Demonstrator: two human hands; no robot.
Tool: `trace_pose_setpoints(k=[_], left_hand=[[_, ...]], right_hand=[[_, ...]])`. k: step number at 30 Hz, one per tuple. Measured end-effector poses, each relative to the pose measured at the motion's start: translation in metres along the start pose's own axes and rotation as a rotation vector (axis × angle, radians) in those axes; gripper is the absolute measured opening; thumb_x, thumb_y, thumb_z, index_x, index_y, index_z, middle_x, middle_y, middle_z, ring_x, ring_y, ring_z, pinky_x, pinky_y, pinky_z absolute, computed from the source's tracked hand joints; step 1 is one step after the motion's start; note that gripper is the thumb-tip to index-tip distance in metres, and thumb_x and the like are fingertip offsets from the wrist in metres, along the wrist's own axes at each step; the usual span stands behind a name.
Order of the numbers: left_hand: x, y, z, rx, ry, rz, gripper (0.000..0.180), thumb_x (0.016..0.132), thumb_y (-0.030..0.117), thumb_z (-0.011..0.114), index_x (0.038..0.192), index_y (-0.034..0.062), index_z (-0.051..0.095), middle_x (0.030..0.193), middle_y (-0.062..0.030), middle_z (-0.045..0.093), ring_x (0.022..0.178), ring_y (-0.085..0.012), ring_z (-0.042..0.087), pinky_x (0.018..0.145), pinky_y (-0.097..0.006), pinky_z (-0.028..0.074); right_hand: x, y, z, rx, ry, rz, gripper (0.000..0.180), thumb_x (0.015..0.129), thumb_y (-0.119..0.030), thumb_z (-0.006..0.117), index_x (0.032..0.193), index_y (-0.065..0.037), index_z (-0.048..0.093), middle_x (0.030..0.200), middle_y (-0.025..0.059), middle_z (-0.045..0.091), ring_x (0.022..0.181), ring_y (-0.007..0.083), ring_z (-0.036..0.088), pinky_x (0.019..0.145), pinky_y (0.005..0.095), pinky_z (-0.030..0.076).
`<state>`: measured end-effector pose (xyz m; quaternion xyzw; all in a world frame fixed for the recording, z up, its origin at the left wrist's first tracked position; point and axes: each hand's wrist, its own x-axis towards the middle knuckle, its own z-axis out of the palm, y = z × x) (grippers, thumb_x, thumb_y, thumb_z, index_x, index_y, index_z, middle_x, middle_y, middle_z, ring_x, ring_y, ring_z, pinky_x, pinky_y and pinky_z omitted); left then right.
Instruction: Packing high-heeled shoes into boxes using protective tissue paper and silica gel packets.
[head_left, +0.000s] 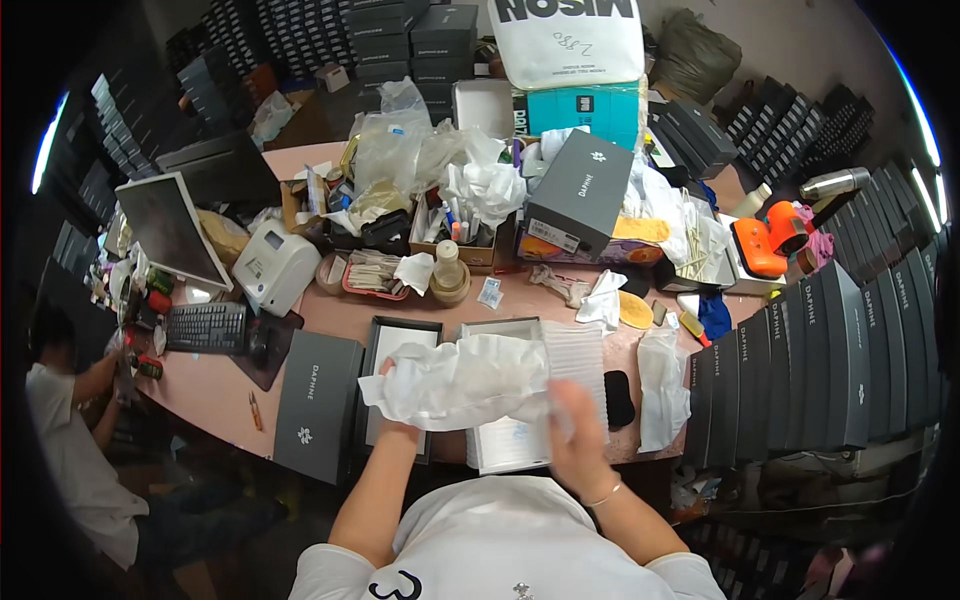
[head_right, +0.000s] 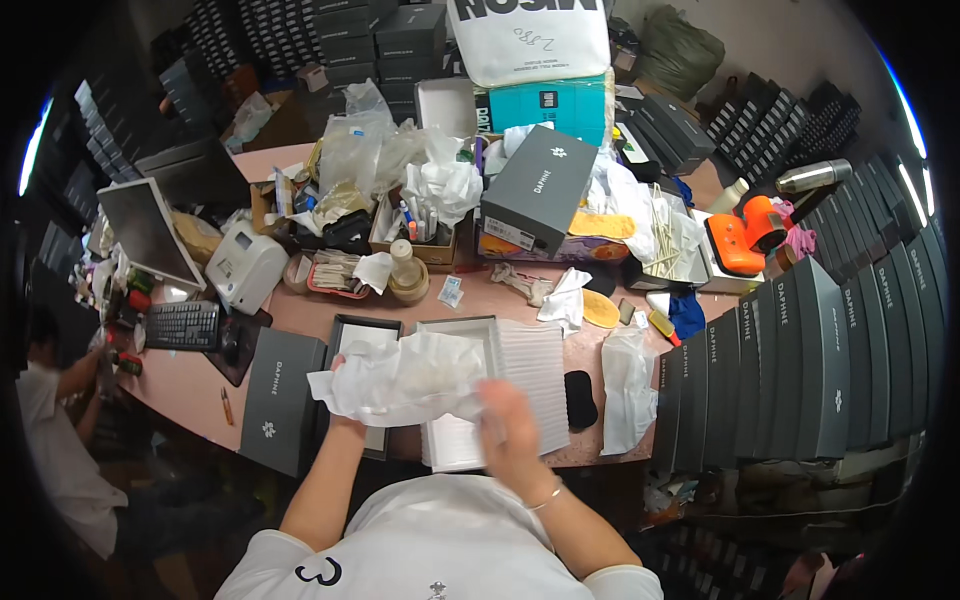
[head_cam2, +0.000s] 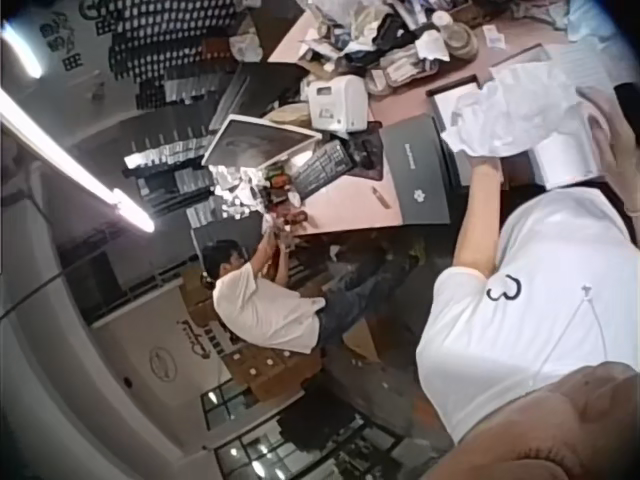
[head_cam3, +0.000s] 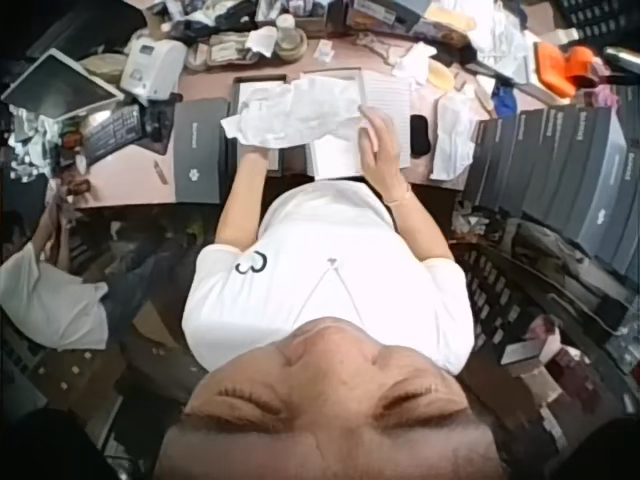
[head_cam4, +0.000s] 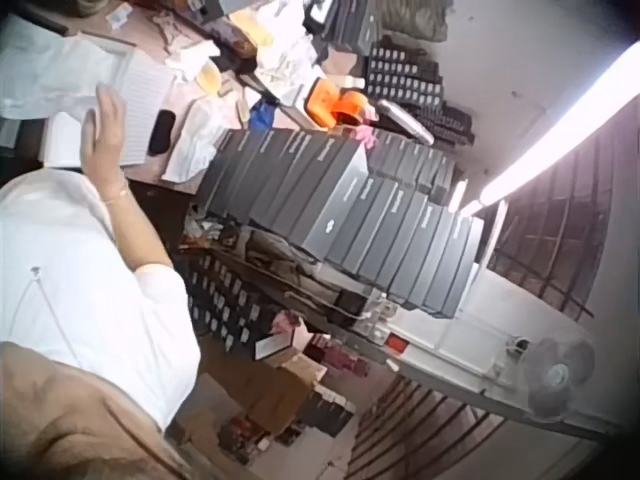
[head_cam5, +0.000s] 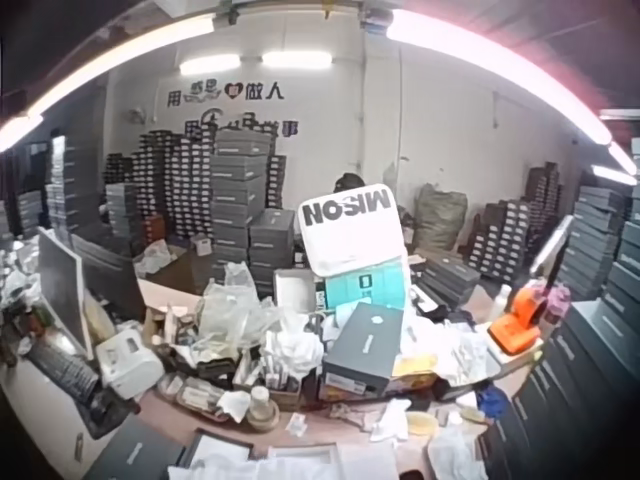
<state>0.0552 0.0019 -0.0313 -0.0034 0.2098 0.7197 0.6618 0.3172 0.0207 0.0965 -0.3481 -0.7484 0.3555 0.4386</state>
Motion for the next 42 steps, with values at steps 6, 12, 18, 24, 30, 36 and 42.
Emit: trace_pose_setpoints(k=[6,12,18,24,30,36,42], left_hand=[[-0.008,-0.004,0.010,-0.067,0.058,-0.055,0.051,0.092,0.052,0.045,0.106,0.0054,0.061,0.106,-0.0115,0.065,0.099,-0.0294,0.062,0.088,-0.043,0.050],[-0.014,0.017,0.035,0.345,0.081,0.118,0.051,0.094,0.052,0.047,0.098,0.0029,0.061,0.094,-0.0084,0.065,0.090,-0.0223,0.064,0.081,-0.035,0.053],[-0.002,0.068,0.053,0.362,0.300,0.589,0.047,0.096,0.047,0.047,0.103,0.0019,0.057,0.091,-0.0073,0.062,0.080,-0.0184,0.063,0.072,-0.031,0.053],[-0.015,0.080,0.079,1.500,-0.034,0.797,0.042,0.093,0.040,0.055,0.112,0.0029,0.054,0.117,-0.0135,0.055,0.116,-0.0293,0.050,0.101,-0.045,0.035],[0.007,0.029,0.028,1.314,-0.327,-0.269,0.068,0.089,0.056,0.052,0.133,0.0032,0.046,0.134,-0.0162,0.050,0.127,-0.0284,0.044,0.110,-0.044,0.028],[-0.019,-0.043,0.078,0.315,-0.488,-0.929,0.074,0.089,0.057,0.052,0.138,0.0025,0.039,0.129,-0.0176,0.052,0.109,-0.0300,0.059,0.091,-0.043,0.050],[-0.028,-0.034,0.074,0.301,-0.147,-0.424,0.066,0.094,0.056,0.042,0.134,0.0038,0.042,0.122,-0.0153,0.056,0.106,-0.0279,0.060,0.088,-0.042,0.052]], right_hand=[[-0.012,0.049,-0.002,0.812,-0.402,0.752,0.041,0.095,-0.014,0.049,0.133,0.001,0.046,0.128,0.0074,0.053,0.118,0.0156,0.048,0.101,0.0288,0.037],[-0.022,0.021,0.005,0.689,-0.362,0.627,0.046,0.091,-0.013,0.049,0.133,0.005,0.044,0.126,0.0074,0.055,0.114,0.0140,0.049,0.099,0.0280,0.037],[-0.034,0.056,0.001,0.929,0.115,0.977,0.039,0.093,-0.027,0.049,0.119,0.002,0.055,0.112,0.0096,0.062,0.101,0.0172,0.060,0.081,0.0328,0.052],[-0.046,0.087,-0.060,0.672,0.244,0.777,0.040,0.093,-0.034,0.049,0.112,0.001,0.058,0.104,0.0102,0.064,0.093,0.0188,0.062,0.079,0.0335,0.050],[-0.012,0.076,-0.066,0.707,0.016,0.811,0.038,0.094,-0.033,0.051,0.110,0.002,0.058,0.103,0.0091,0.063,0.095,0.0161,0.058,0.086,0.0306,0.044],[0.020,0.110,-0.013,0.438,-0.188,0.566,0.049,0.091,-0.040,0.058,0.117,0.001,0.057,0.104,0.0086,0.064,0.097,0.0179,0.059,0.085,0.0309,0.046],[0.001,0.007,0.009,0.097,-0.375,0.191,0.047,0.084,-0.015,0.066,0.127,-0.002,0.052,0.121,0.0135,0.055,0.109,0.0278,0.052,0.097,0.0380,0.039]])
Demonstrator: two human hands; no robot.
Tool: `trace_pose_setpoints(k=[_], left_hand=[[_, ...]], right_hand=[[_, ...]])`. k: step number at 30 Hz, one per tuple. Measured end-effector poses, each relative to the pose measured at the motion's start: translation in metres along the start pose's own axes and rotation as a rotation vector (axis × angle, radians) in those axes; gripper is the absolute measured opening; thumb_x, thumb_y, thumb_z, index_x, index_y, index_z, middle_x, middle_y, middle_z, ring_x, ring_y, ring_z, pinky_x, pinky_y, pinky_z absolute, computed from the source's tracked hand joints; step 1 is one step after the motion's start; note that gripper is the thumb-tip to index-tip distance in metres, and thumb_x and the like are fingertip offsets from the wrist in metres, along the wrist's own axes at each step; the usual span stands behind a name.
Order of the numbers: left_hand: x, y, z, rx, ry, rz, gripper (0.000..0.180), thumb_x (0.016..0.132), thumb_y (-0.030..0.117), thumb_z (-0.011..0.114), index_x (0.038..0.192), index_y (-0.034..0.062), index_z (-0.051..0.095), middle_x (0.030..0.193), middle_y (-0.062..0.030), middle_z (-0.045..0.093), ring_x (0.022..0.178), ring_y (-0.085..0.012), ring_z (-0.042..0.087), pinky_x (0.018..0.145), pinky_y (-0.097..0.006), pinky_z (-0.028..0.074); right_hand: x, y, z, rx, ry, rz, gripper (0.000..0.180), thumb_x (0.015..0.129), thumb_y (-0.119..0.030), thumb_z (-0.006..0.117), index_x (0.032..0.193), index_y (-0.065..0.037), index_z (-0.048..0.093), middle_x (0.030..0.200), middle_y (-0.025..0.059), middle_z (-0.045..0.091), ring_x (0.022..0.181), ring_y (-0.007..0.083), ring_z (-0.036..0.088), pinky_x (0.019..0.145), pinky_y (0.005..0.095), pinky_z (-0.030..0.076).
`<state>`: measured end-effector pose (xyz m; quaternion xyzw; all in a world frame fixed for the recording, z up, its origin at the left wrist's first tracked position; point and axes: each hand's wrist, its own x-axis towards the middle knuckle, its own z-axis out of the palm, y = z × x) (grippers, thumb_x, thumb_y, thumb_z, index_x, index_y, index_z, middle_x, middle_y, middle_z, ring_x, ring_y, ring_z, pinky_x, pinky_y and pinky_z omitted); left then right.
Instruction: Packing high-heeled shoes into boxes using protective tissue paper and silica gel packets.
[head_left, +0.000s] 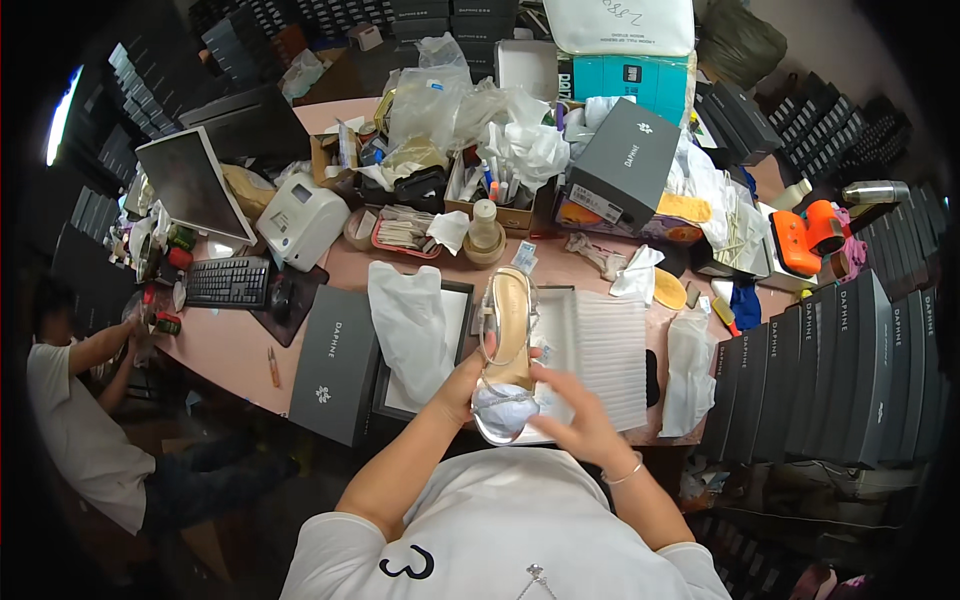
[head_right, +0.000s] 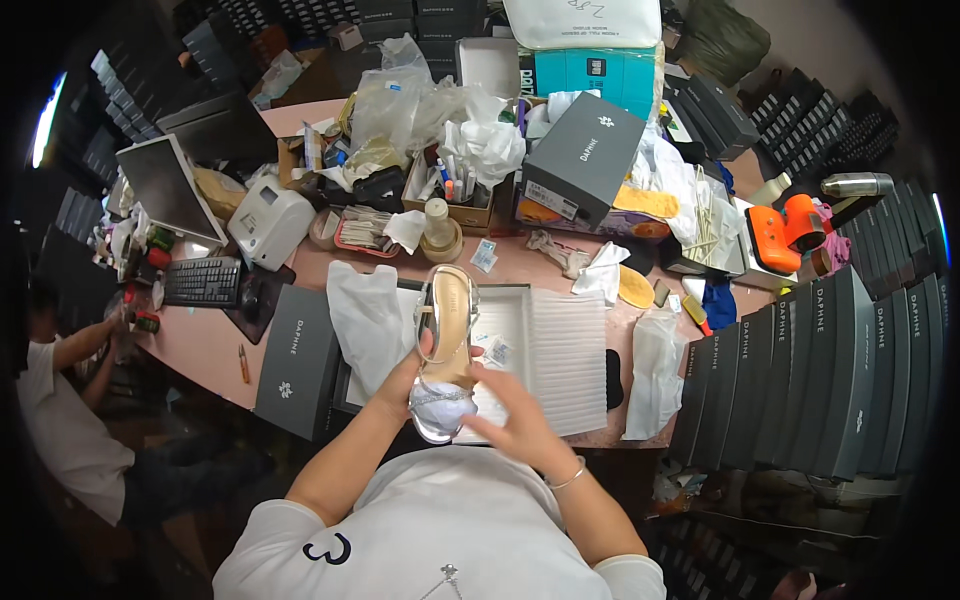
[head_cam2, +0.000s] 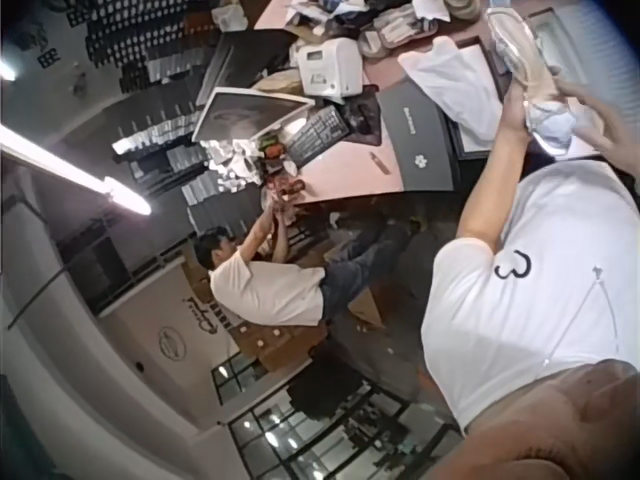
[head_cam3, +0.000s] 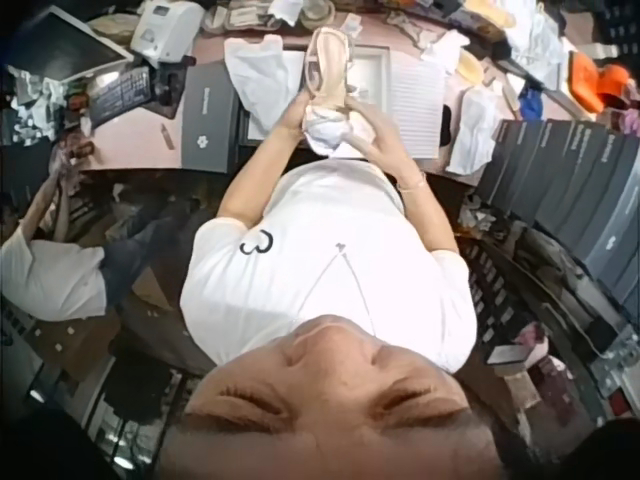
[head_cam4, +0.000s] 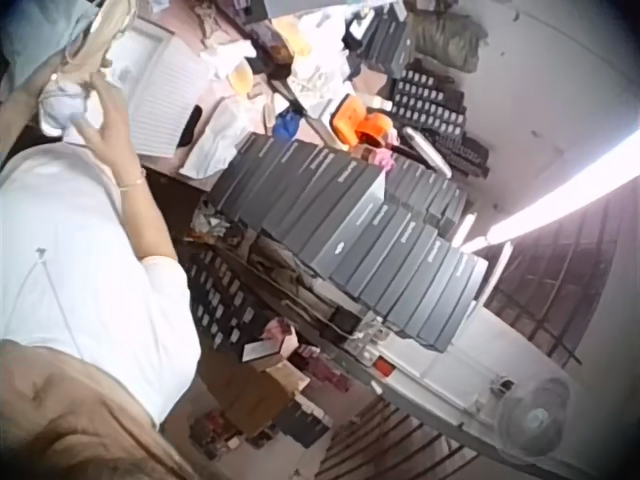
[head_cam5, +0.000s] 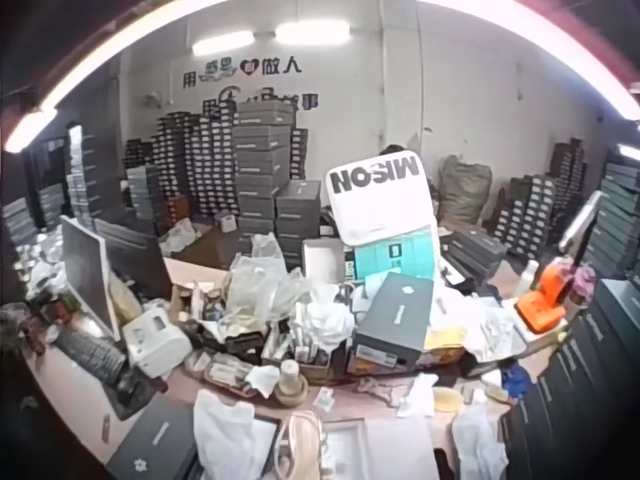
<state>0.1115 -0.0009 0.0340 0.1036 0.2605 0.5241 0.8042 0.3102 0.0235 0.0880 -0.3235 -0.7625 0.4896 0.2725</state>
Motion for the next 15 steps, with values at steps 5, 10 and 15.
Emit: trace_pose_setpoints(k=[5,10,15], left_hand=[[0.003,-0.013,-0.007,0.029,0.060,0.109,0.072,0.094,0.064,0.029,0.130,0.0043,0.046,0.117,-0.0130,0.059,0.105,-0.0228,0.060,0.091,-0.040,0.051],[0.000,-0.060,0.009,0.005,0.342,0.245,0.047,0.097,0.027,0.053,0.137,0.0114,0.033,0.124,-0.0058,0.050,0.107,-0.0152,0.057,0.085,-0.032,0.052],[0.020,-0.055,-0.032,0.133,0.439,0.426,0.035,0.097,0.015,0.051,0.129,0.0108,0.039,0.116,-0.0076,0.055,0.099,-0.0177,0.061,0.080,-0.033,0.055]], right_hand=[[0.003,0.029,0.042,-0.246,0.096,-0.073,0.050,0.078,-0.011,0.068,0.123,-0.001,0.050,0.113,0.0173,0.054,0.103,0.0340,0.052,0.088,0.0406,0.042],[0.020,0.061,0.037,-0.149,0.194,0.130,0.063,0.081,-0.012,0.069,0.134,-0.001,0.037,0.113,0.0195,0.052,0.093,0.0306,0.056,0.079,0.0367,0.050],[-0.010,0.065,0.026,0.538,0.016,0.471,0.084,0.089,-0.015,0.063,0.150,-0.008,0.006,0.129,0.0159,0.046,0.106,0.0198,0.056,0.086,0.0382,0.053]])
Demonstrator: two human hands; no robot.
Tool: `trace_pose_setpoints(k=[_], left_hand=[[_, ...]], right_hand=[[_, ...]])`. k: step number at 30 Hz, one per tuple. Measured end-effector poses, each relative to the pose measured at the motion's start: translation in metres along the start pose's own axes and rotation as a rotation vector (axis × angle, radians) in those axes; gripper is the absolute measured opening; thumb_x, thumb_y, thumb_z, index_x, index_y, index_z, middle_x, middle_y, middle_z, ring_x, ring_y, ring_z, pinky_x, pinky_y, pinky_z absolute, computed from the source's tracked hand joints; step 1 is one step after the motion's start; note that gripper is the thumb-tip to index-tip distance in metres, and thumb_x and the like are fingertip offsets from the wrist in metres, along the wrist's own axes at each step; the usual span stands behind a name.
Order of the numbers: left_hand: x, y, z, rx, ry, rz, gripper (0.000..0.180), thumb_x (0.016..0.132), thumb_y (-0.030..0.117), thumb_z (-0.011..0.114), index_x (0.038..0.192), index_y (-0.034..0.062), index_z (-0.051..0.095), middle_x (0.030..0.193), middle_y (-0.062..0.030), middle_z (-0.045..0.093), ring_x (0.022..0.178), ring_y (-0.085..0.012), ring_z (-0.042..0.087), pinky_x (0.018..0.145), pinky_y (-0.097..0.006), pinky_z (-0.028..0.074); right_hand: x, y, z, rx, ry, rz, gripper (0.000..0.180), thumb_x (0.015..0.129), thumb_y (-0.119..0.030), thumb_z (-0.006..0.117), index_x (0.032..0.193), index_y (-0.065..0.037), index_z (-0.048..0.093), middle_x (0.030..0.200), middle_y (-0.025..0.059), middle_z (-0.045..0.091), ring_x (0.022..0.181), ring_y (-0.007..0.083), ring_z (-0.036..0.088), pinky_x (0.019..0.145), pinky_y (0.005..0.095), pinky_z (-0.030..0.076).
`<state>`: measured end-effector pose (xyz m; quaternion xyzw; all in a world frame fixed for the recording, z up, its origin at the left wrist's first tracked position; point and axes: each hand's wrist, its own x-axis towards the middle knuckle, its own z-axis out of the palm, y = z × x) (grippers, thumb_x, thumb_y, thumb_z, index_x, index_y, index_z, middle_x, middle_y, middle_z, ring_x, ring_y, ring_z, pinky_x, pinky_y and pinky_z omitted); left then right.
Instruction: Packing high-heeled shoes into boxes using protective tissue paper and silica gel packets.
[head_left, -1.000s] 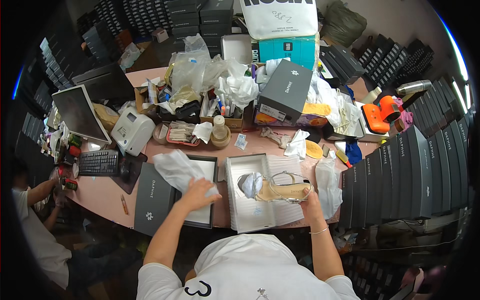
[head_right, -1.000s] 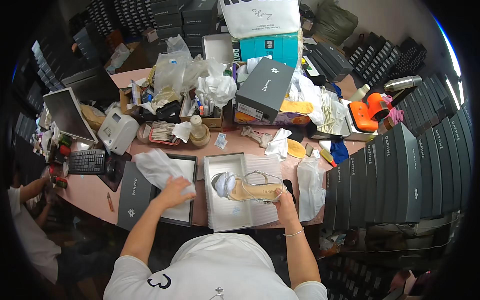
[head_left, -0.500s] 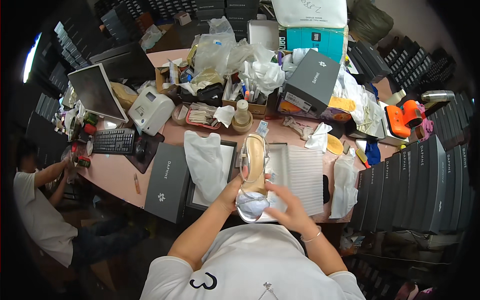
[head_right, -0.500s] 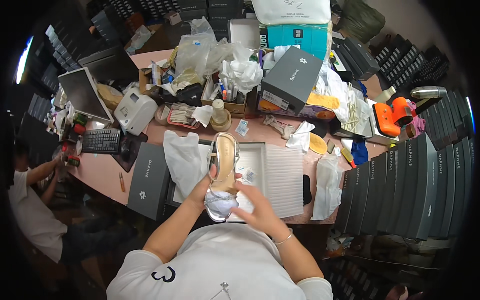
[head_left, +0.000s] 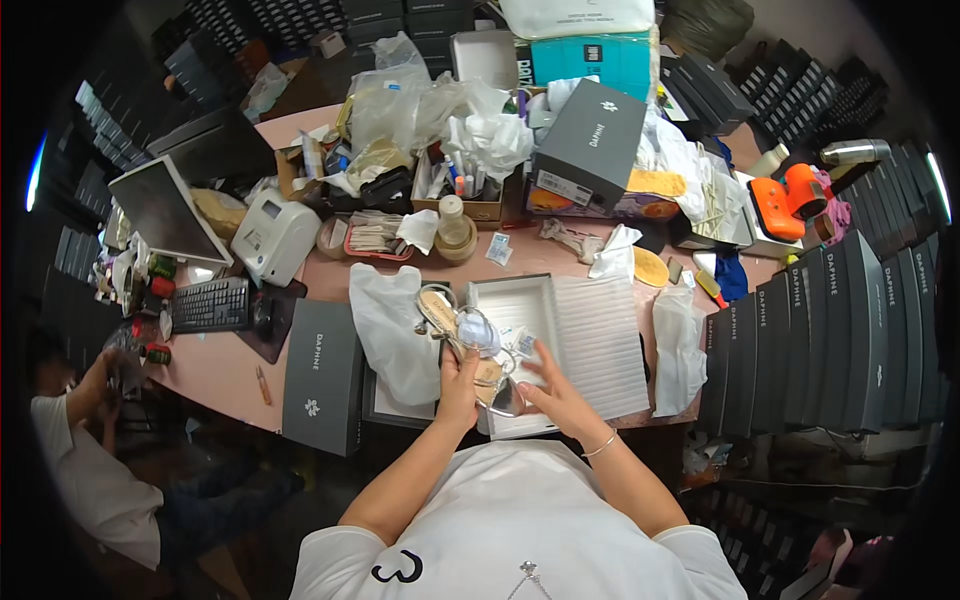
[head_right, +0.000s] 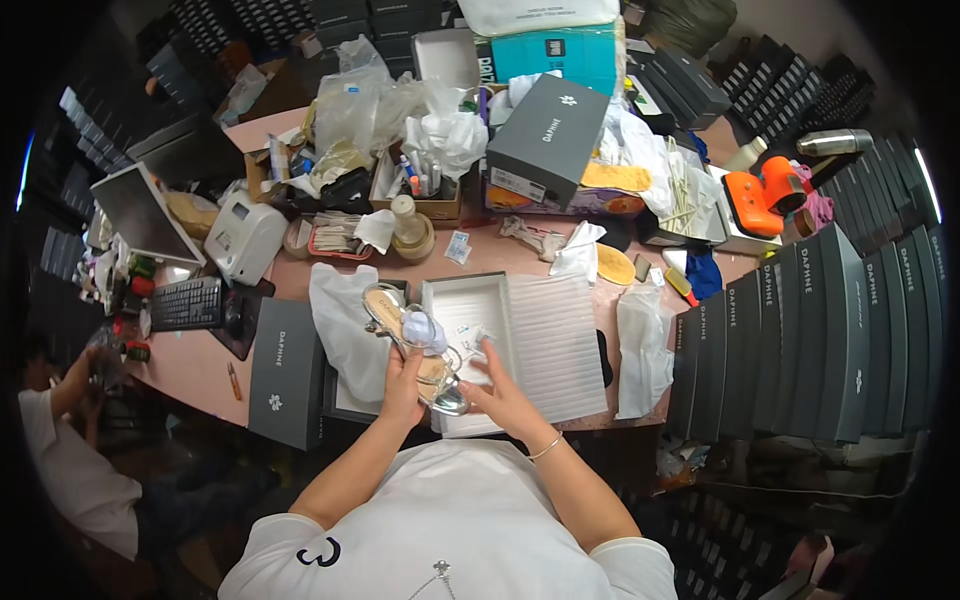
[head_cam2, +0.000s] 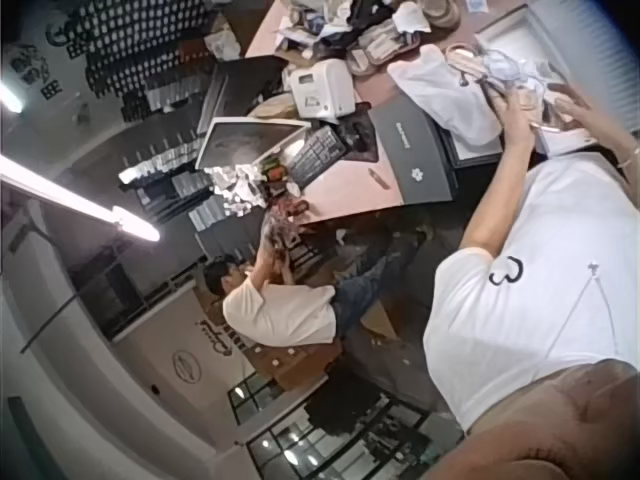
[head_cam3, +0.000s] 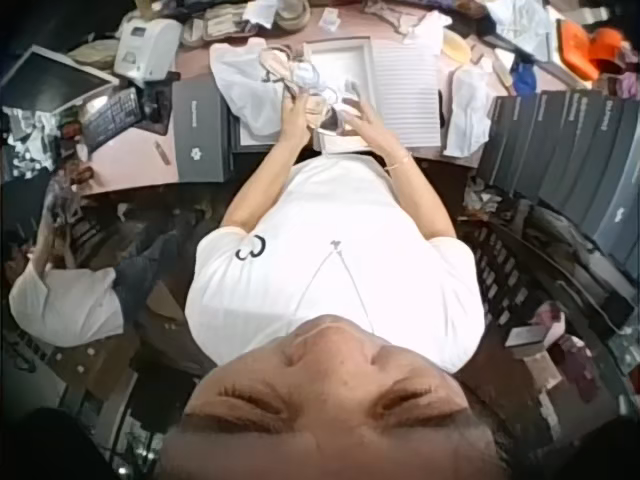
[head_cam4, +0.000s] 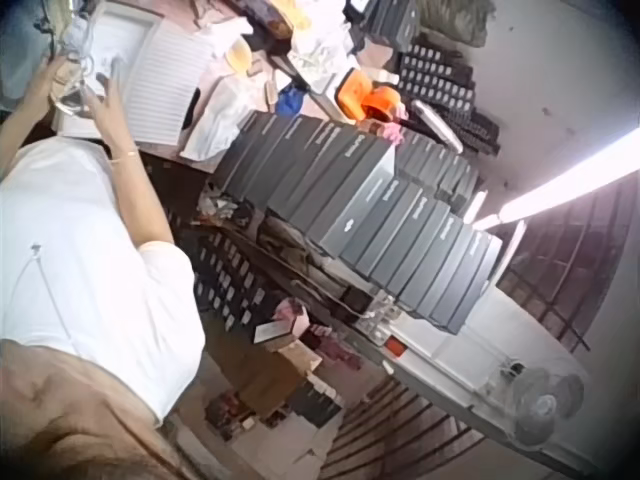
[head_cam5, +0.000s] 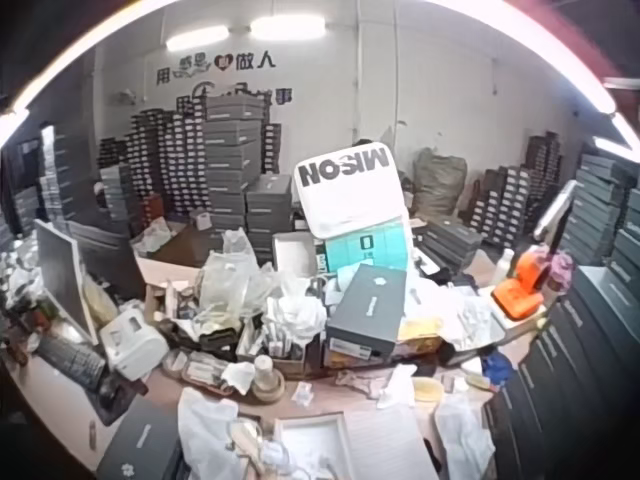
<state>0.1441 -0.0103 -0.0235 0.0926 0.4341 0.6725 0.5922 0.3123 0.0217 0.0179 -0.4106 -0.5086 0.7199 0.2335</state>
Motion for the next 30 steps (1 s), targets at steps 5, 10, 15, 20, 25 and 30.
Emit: trace_pose_setpoints(k=[5,10,15,20,25,30], left_hand=[[-0.007,-0.006,0.012,0.184,-0.096,0.002,0.046,0.094,0.013,0.054,0.135,0.0032,0.035,0.123,-0.0090,0.051,0.112,-0.0173,0.052,0.095,-0.031,0.043],[-0.003,0.035,-0.034,0.273,-0.057,-0.141,0.027,0.088,0.009,0.053,0.112,-0.0020,0.059,0.110,-0.0112,0.062,0.103,-0.0186,0.059,0.090,-0.033,0.047],[0.044,0.072,-0.059,0.408,-0.060,-0.160,0.026,0.094,0.023,0.052,0.107,0.0010,0.057,0.102,-0.0119,0.063,0.097,-0.0208,0.062,0.084,-0.036,0.051],[0.056,0.075,0.017,0.655,-0.607,-0.789,0.054,0.097,0.038,0.050,0.136,0.0021,0.040,0.122,-0.0118,0.056,0.110,-0.0225,0.056,0.092,-0.035,0.047],[0.001,0.011,0.041,0.843,-0.924,-0.942,0.052,0.096,0.028,0.053,0.139,0.0032,0.040,0.128,-0.0091,0.054,0.109,-0.0132,0.053,0.092,-0.024,0.043],[-0.029,0.038,0.040,0.563,-0.580,-0.833,0.055,0.091,0.009,0.058,0.142,0.0041,0.038,0.115,-0.0094,0.062,0.097,-0.0130,0.062,0.087,-0.023,0.048]], right_hand=[[-0.008,0.030,0.005,0.575,0.008,0.295,0.052,0.095,-0.016,0.055,0.141,-0.006,0.034,0.103,0.0048,0.058,0.081,0.0107,0.058,0.067,0.0286,0.052],[-0.023,0.041,-0.030,0.793,-0.181,0.357,0.033,0.096,-0.014,0.053,0.128,-0.007,0.051,0.087,-0.0008,0.059,0.062,0.0057,0.046,0.051,0.0209,0.035],[-0.023,0.022,-0.043,0.554,-0.144,0.404,0.041,0.095,-0.012,0.053,0.135,-0.003,0.048,0.082,-0.0024,0.057,0.063,0.0037,0.046,0.051,0.0205,0.038],[-0.014,0.022,-0.072,0.183,-0.465,0.385,0.041,0.093,-0.013,0.054,0.132,0.000,0.052,0.088,0.0028,0.062,0.074,0.0068,0.054,0.064,0.0196,0.046],[-0.021,-0.009,-0.075,-0.146,-0.517,0.052,0.033,0.090,-0.014,0.059,0.119,0.001,0.061,0.078,0.0044,0.063,0.068,0.0082,0.056,0.066,0.0201,0.047],[-0.038,-0.014,-0.149,-0.317,0.512,-0.083,0.019,0.085,-0.011,0.061,0.098,0.004,0.064,0.074,0.0107,0.064,0.063,0.0216,0.063,0.061,0.0305,0.052]])
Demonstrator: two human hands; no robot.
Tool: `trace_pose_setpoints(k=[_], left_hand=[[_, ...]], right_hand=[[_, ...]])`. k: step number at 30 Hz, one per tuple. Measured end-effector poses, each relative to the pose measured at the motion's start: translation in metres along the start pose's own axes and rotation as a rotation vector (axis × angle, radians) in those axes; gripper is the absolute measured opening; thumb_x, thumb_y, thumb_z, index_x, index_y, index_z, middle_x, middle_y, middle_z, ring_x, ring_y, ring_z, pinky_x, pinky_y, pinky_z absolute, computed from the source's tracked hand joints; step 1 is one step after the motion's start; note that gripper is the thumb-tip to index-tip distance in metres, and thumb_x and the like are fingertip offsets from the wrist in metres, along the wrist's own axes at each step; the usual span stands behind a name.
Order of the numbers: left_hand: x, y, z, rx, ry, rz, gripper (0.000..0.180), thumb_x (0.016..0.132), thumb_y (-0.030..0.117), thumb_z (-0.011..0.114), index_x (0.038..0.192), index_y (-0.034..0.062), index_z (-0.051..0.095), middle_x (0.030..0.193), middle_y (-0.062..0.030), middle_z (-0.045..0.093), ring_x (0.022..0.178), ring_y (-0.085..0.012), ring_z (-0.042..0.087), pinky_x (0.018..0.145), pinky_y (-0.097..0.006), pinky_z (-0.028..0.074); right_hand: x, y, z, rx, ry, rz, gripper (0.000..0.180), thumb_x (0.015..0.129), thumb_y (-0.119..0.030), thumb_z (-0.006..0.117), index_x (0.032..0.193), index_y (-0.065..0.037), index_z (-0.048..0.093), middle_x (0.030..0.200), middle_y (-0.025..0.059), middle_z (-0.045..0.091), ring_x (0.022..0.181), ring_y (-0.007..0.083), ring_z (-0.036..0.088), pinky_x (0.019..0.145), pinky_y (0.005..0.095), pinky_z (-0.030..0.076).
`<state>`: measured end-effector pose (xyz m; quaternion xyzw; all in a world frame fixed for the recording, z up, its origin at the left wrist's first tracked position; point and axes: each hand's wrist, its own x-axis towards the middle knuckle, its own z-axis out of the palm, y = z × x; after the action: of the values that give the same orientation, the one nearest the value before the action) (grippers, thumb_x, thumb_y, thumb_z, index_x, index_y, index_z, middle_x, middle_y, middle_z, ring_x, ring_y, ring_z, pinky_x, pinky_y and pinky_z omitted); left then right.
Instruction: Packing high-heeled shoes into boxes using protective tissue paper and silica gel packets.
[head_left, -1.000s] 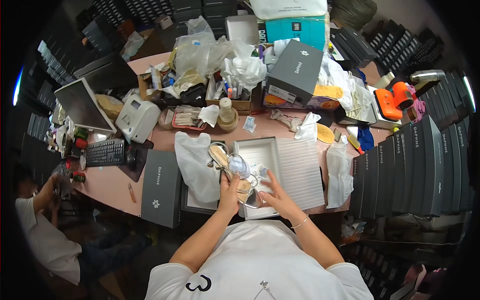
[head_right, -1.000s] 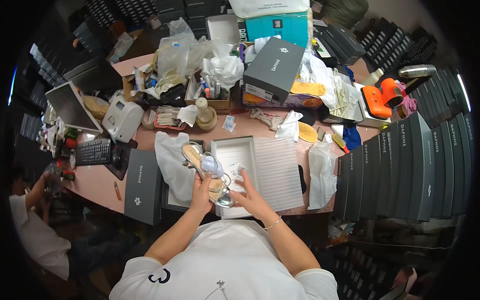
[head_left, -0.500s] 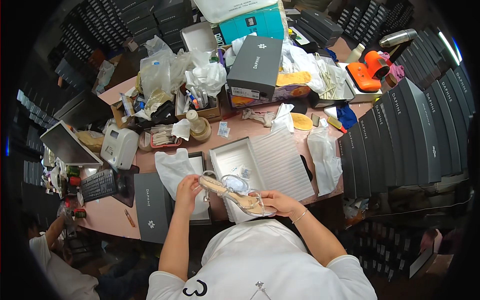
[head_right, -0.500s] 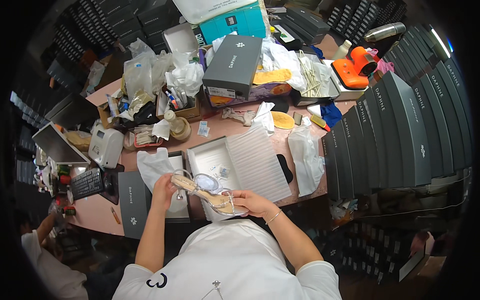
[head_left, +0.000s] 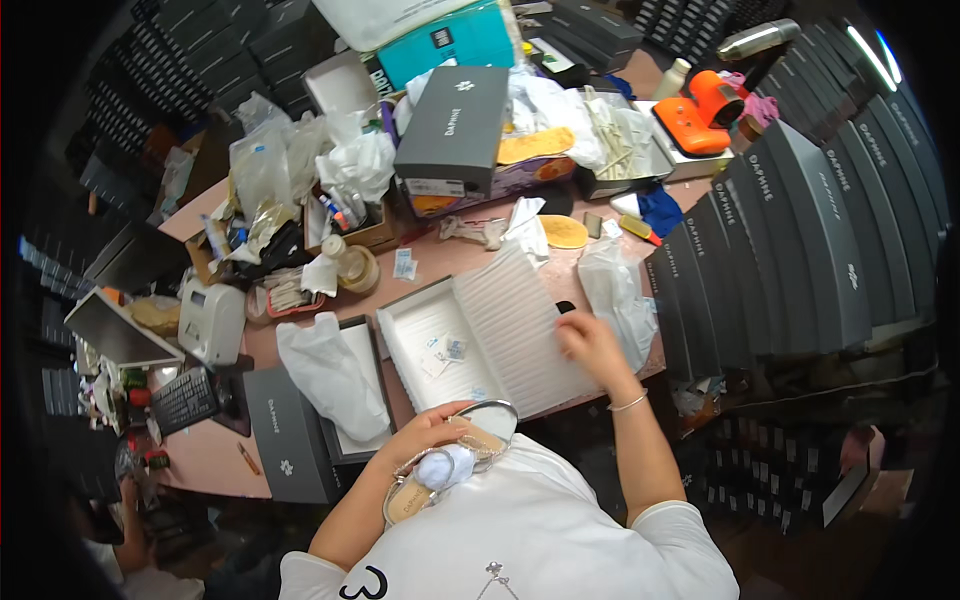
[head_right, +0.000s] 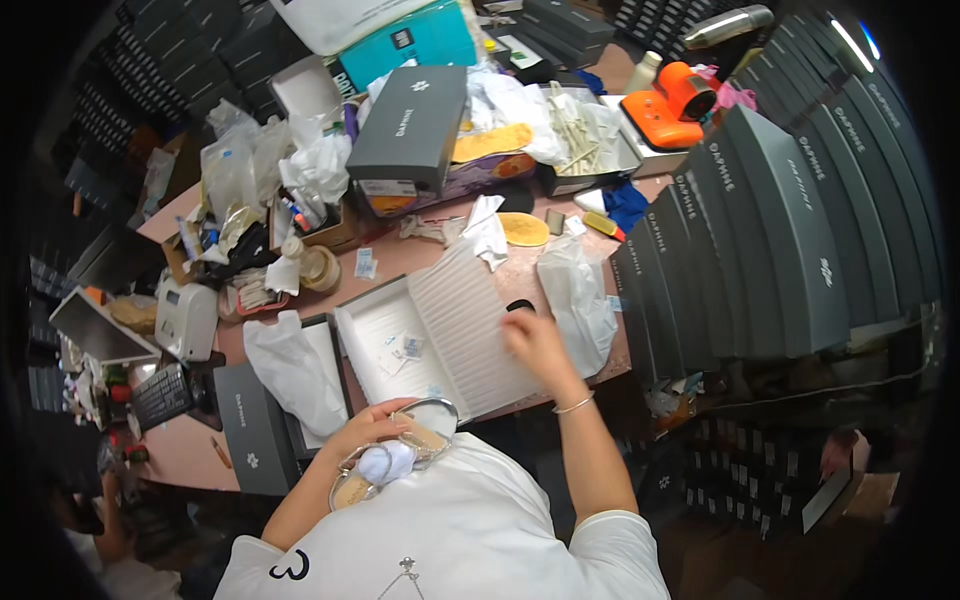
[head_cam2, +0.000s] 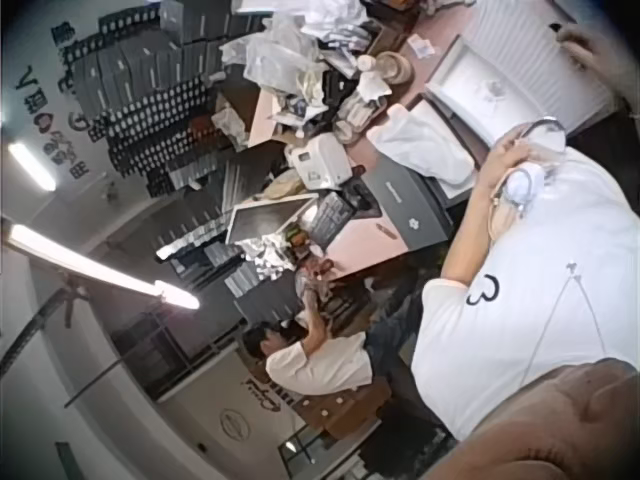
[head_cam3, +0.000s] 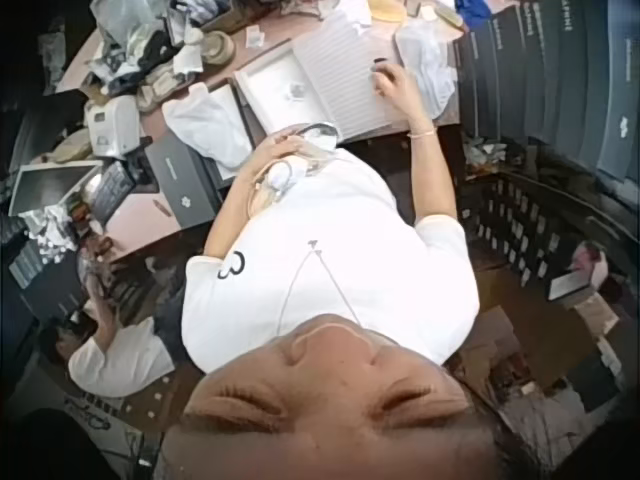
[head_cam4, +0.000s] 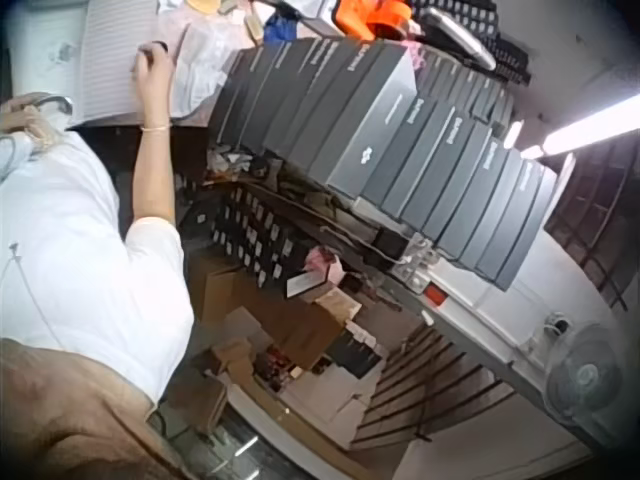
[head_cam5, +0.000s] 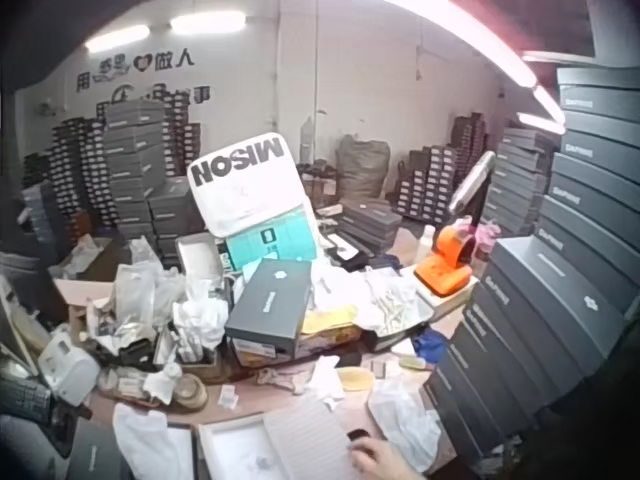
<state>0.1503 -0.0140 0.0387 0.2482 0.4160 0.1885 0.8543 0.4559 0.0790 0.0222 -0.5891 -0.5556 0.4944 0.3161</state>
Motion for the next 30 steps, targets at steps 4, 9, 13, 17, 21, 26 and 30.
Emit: trace_pose_setpoints(k=[4,9,13,17,21,26,30], left_hand=[[-0.012,0.015,0.024,-0.089,0.102,0.128,0.053,0.088,0.006,0.058,0.139,0.0074,0.044,0.105,-0.0077,0.065,0.092,-0.0113,0.062,0.080,-0.022,0.049],[-0.009,-0.008,0.011,0.157,0.223,0.095,0.024,0.092,0.012,0.057,0.112,0.0020,0.063,0.095,-0.0036,0.065,0.084,-0.0070,0.058,0.075,-0.020,0.047],[-0.009,-0.026,-0.006,0.274,0.268,0.104,0.017,0.092,0.018,0.058,0.088,0.0029,0.063,0.079,0.0017,0.060,0.069,-0.0031,0.052,0.061,-0.019,0.042],[-0.009,-0.026,0.000,0.129,0.262,0.074,0.009,0.084,0.012,0.060,0.081,0.0032,0.060,0.074,0.0027,0.057,0.063,-0.0033,0.049,0.056,-0.019,0.039],[-0.011,-0.004,0.022,0.122,0.213,0.061,0.029,0.079,0.003,0.057,0.108,0.0021,0.058,0.088,-0.0029,0.060,0.076,-0.0087,0.056,0.067,-0.022,0.046],[-0.009,-0.018,0.009,0.132,0.072,0.067,0.082,0.077,-0.001,0.056,0.149,0.0123,0.019,0.125,-0.0146,0.053,0.101,-0.0166,0.057,0.084,-0.026,0.047],[-0.009,-0.027,0.012,0.217,0.135,0.174,0.090,0.076,-0.004,0.054,0.152,0.0158,0.012,0.119,-0.0162,0.056,0.096,-0.0148,0.058,0.082,-0.026,0.047]], right_hand=[[0.029,0.102,-0.019,-0.656,0.184,-0.200,0.033,0.080,-0.011,0.066,0.111,0.000,0.059,0.113,0.0244,0.056,0.105,0.0391,0.055,0.088,0.0437,0.047],[0.048,0.165,0.011,-0.511,0.231,-0.050,0.031,0.080,-0.013,0.061,0.108,0.001,0.056,0.109,0.0223,0.056,0.102,0.0377,0.054,0.090,0.0429,0.044],[0.015,0.060,-0.018,-0.087,0.421,-0.124,0.032,0.079,-0.002,0.051,0.111,0.003,0.054,0.101,0.0172,0.059,0.093,0.0255,0.057,0.084,0.0339,0.045],[-0.053,-0.052,0.000,-0.286,-0.161,-0.489,0.032,0.080,-0.003,0.060,0.111,0.000,0.061,0.107,0.0143,0.060,0.101,0.0282,0.058,0.089,0.0338,0.045],[-0.085,-0.018,0.056,-0.454,-0.428,-0.705,0.023,0.074,-0.011,0.070,0.097,-0.008,0.067,0.096,0.0071,0.060,0.084,0.0253,0.057,0.074,0.0363,0.048],[-0.086,-0.011,0.074,-0.576,-0.438,-0.863,0.020,0.073,-0.012,0.061,0.092,-0.009,0.064,0.088,0.0035,0.057,0.081,0.0218,0.054,0.071,0.0338,0.046],[-0.073,-0.025,0.103,-0.556,-0.396,-0.907,0.017,0.074,-0.013,0.060,0.090,-0.009,0.063,0.084,0.0031,0.054,0.082,0.0207,0.053,0.072,0.0329,0.045]])
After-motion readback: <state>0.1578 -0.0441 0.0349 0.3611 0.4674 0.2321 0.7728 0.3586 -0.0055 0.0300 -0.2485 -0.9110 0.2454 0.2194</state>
